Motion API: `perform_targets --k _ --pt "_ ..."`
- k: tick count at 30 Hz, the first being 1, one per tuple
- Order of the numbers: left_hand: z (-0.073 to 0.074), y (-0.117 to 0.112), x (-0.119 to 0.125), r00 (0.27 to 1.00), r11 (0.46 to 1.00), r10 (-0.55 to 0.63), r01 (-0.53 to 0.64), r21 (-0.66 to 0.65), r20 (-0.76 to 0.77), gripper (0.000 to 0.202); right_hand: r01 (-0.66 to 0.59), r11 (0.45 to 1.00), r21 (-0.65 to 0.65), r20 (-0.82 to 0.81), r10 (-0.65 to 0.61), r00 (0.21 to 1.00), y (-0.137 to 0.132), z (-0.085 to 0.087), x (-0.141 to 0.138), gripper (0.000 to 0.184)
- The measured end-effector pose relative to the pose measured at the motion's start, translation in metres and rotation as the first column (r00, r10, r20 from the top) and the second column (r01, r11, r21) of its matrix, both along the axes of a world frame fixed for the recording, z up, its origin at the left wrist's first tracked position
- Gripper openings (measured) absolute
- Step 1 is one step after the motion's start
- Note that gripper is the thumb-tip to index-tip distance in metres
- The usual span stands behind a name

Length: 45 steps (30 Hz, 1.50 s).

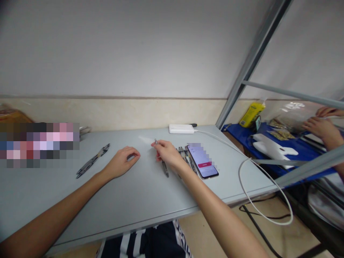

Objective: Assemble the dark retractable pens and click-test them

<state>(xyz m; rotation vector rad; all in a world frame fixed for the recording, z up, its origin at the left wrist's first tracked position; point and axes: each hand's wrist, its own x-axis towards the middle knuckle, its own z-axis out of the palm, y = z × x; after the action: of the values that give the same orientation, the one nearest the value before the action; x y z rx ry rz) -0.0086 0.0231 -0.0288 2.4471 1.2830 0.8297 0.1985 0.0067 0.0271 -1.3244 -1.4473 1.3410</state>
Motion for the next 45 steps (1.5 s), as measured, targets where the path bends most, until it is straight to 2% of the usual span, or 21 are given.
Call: perform_targets --k 2,5,7,10,12,15,20,23,30,34,36,39,42,45 --pt "0.001 0.0 0.0 1.0 1.0 -0.003 0.003 -0.009 -0.005 0.015 -0.075 0.976 0.204 0.351 -0.001 0.936 0.0 -0.008 0.001 0.016" --pt "0.002 -0.001 0.001 1.0 1.0 -0.001 0.001 -0.01 -0.008 0.015 -0.185 0.909 0.374 0.69 -0.14 0.71 -0.002 -0.018 0.004 0.015" --pt "0.002 -0.001 0.001 1.0 1.0 -0.003 0.003 -0.009 -0.008 0.016 -0.224 0.886 0.407 0.79 -0.218 0.573 -0.004 -0.024 0.006 0.017" --pt "0.003 -0.001 0.001 1.0 1.0 -0.008 0.008 -0.011 -0.009 0.015 -0.245 0.876 0.417 0.863 -0.296 0.41 -0.006 -0.03 0.008 0.021" --pt "0.002 -0.001 0.001 1.0 1.0 -0.009 0.009 -0.01 -0.01 0.016 -0.245 0.872 0.424 0.881 -0.334 0.336 -0.007 -0.033 0.011 0.022" --pt "0.002 -0.001 0.0 1.0 1.0 -0.015 0.015 -0.006 -0.009 0.017 -0.238 0.861 0.448 0.881 -0.381 0.281 -0.007 -0.037 0.015 0.024" --pt "0.003 -0.001 0.0 1.0 1.0 -0.013 0.013 -0.012 -0.003 0.017 -0.259 0.84 0.476 0.872 -0.414 0.261 -0.003 -0.04 0.022 0.024" --pt "0.004 -0.002 0.001 1.0 1.0 -0.014 0.014 -0.016 -0.004 0.016 -0.249 0.832 0.495 0.858 -0.424 0.289 -0.001 -0.041 0.024 0.024" --pt "0.005 -0.003 0.001 1.0 1.0 -0.013 0.013 -0.004 -0.006 0.016 -0.195 0.852 0.486 0.844 -0.401 0.356 0.002 -0.044 0.025 0.022" --pt "0.005 -0.001 -0.001 0.999 0.999 -0.011 0.014 0.05 -0.048 0.016 -0.189 0.856 0.481 0.842 -0.391 0.371 0.002 -0.044 0.025 0.021" --pt "0.005 -0.001 -0.003 0.993 0.994 0.042 -0.03 0.106 -0.111 0.017 -0.181 0.856 0.485 0.835 -0.391 0.388 0.002 -0.043 0.025 0.022" --pt "0.008 -0.002 -0.006 0.948 0.964 0.218 -0.172 0.202 -0.231 0.019 -0.158 0.854 0.496 0.816 -0.397 0.419 0.0 -0.041 0.026 0.024" --pt "0.012 -0.005 -0.007 0.854 0.9 0.415 -0.335 0.277 -0.315 0.023 -0.146 0.85 0.507 0.8 -0.4 0.446 -0.001 -0.039 0.025 0.024" --pt "0.015 -0.01 -0.005 0.757 0.839 0.539 -0.445 0.314 -0.368 0.029 -0.153 0.834 0.53 0.781 -0.41 0.471 -0.003 -0.038 0.025 0.022"
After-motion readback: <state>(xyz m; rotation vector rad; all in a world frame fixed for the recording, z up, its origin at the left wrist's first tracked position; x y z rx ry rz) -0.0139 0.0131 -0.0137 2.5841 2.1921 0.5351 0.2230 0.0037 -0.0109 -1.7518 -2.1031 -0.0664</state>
